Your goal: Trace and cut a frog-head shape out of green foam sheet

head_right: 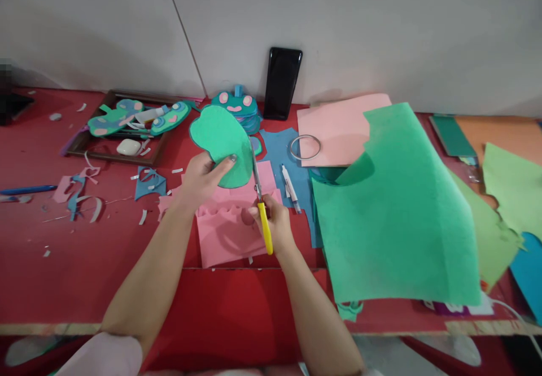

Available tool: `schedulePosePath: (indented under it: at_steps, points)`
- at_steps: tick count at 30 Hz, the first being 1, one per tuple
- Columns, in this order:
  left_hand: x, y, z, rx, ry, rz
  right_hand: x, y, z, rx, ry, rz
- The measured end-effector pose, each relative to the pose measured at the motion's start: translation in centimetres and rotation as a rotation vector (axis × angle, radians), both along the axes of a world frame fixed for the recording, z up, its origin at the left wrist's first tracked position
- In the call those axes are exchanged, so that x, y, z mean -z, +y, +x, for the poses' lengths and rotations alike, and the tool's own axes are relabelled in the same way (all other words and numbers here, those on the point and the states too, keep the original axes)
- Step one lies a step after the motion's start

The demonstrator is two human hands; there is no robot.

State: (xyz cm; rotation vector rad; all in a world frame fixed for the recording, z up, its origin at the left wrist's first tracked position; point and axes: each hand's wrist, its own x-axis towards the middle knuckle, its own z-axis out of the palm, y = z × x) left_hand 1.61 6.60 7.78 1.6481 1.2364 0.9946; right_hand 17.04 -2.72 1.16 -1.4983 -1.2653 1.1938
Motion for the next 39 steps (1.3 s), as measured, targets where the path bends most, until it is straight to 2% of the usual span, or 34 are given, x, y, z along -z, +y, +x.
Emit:
schedulePosePath:
  at_steps: [26,39]
  points:
    - [-0.10,0.26,-0.45,0.006,-0.004,0.000,0.21,0.18,-0.03,0.041,-0.054,0.008]
    - [-0.01,0.22,-0.29,0.024,-0.029,-0.021,0.49,-0.20,-0.54,0.171,0.189,-0.074]
